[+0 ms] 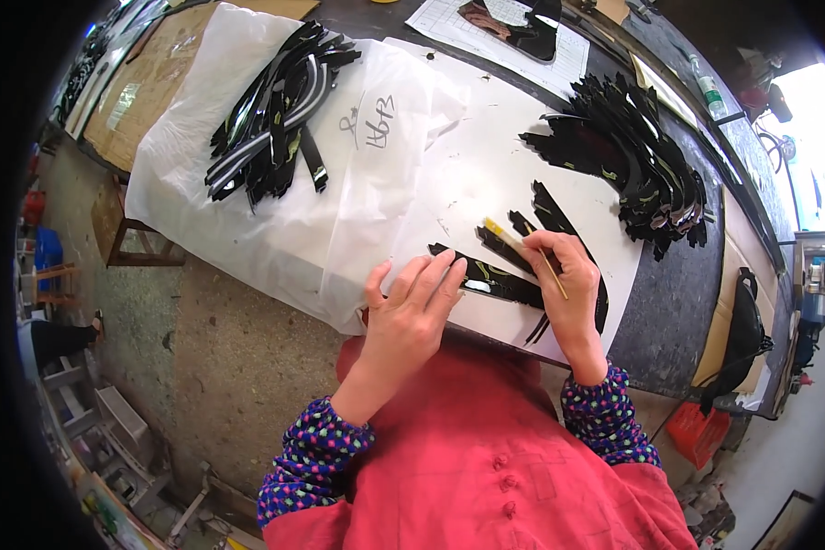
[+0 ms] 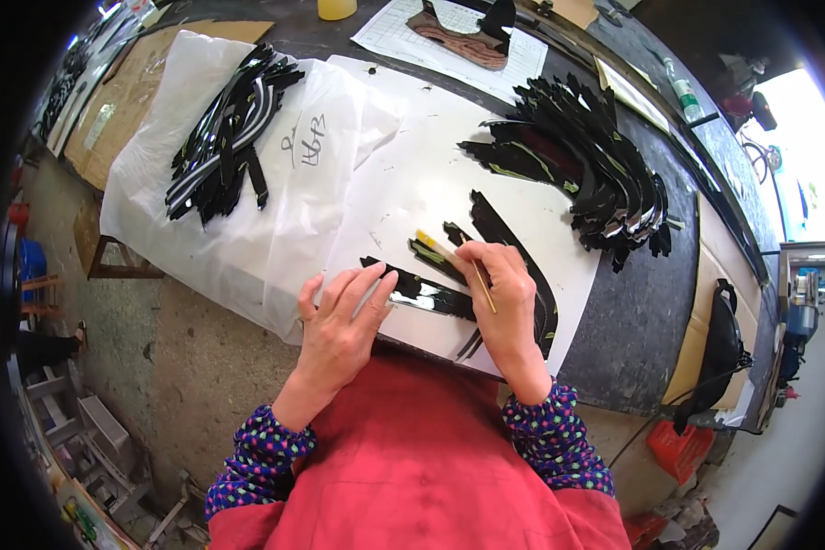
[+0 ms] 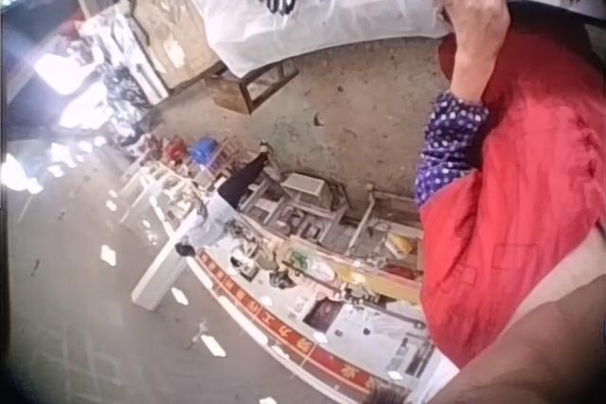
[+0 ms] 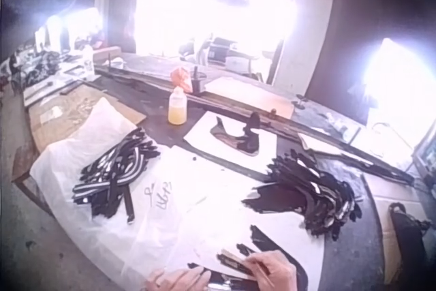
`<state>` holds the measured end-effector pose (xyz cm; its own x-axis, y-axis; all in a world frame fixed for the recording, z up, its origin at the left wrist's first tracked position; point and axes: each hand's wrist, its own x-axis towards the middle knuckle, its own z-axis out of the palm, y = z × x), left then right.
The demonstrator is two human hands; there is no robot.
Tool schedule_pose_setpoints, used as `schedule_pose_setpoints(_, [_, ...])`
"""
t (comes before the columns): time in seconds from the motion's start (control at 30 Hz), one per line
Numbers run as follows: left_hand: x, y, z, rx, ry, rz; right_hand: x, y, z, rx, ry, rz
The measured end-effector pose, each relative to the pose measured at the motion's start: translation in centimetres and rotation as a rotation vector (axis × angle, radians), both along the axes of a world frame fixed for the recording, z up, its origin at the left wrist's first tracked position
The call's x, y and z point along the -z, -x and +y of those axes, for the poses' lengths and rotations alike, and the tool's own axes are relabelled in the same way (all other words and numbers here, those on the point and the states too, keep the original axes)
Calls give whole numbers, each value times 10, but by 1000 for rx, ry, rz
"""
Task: Applying adhesive to shoe component strips using a small applicator stick.
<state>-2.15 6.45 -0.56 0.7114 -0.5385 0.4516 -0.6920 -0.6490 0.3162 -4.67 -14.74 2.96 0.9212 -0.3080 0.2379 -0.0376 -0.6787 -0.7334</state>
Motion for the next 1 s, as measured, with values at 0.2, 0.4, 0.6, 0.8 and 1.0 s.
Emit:
schedule_pose_setpoints(0.2, [-1, 3, -2, 37, -41, -14, 4, 5, -8, -62, 280, -197])
schedule_pose_setpoints(0.4, [5, 3, -6, 84, 159, 67, -22, 20, -6, -131, 125, -118])
schedule_pose_setpoints(0.6, [-5, -5, -8, 58, 123, 59, -27, 26, 5, -101, -184, -21])
schedule_pose_setpoints(0.8, [10, -2, -4, 103, 217, 87, 4, 10, 31, -159, -219, -80])
schedule_pose_setpoints(1.0, [36, 11, -28, 97, 229, -18, 49, 19, 6, -164, -167, -118])
